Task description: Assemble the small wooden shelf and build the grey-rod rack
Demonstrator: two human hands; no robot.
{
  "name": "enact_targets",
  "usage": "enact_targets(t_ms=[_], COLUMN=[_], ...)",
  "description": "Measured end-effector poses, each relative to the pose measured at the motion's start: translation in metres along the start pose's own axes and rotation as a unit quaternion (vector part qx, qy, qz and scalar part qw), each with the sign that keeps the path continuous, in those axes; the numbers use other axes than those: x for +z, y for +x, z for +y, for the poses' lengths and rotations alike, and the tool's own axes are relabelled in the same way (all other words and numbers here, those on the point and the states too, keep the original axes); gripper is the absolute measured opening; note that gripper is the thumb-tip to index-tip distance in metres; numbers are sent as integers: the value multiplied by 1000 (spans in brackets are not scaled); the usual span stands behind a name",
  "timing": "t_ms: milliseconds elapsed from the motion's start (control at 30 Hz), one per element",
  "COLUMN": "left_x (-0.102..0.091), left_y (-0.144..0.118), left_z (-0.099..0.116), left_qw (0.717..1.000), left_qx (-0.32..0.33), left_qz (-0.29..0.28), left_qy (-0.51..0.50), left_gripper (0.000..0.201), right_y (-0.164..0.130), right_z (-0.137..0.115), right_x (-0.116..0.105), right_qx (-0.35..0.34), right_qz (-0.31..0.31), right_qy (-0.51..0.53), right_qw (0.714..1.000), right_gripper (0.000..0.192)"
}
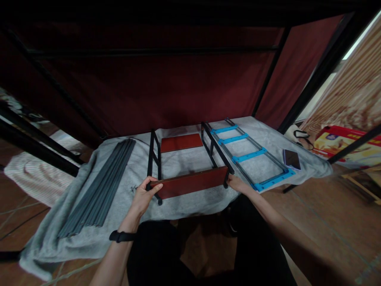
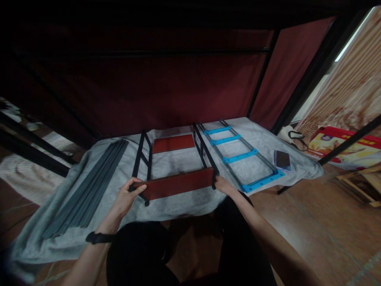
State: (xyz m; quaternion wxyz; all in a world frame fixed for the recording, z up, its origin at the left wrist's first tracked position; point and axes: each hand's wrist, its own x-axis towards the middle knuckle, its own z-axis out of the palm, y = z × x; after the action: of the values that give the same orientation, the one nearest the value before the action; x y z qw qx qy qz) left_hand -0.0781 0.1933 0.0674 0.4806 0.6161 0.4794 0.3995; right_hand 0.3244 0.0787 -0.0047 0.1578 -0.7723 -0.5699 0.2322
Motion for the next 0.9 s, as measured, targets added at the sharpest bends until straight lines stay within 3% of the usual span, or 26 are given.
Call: enact_targets(t_ms=[67,133,200,267,400,533,733,900], left_x=[-1,-2,-2,-3,-1,2,6,7], left_y=[-1,-1,-2,-2,-2,-5,-12,-15], left_z=[0,-1,-3,-4,-4,-4,-13,-19], left_qw=[1000,1000,1000,999,999,1000,998,996], left_qx=[-8,-13,-12,-10,-12,-11,6,16], left_qz=[-3,-8,-17,-24,-18,-7,25,8], left_qy=[-7,-15,-20,-23,-27,-22,-59,-83], left_gripper=[41,41,41,40,41,44,94,98], right_y=[-3,-10,-19,-30,-39,-28,-13,-9], right_z=[-2,-7,-18,-35,-74,-90,-80,-75], right_x=[-10,-25,-44,-63,-83,-77,-68,-66], right_qx=[-6,-27,-70,-140,-279,-316,-342,-343], right_qz=[46,130,215,243,123,12,-17,-14], right_qy=[48,142,217,210,63,-57,-62,-73], right_qw=[998,981,949,937,950,947,937,936], right_gripper=[43,51,54,50,42,42,40,42])
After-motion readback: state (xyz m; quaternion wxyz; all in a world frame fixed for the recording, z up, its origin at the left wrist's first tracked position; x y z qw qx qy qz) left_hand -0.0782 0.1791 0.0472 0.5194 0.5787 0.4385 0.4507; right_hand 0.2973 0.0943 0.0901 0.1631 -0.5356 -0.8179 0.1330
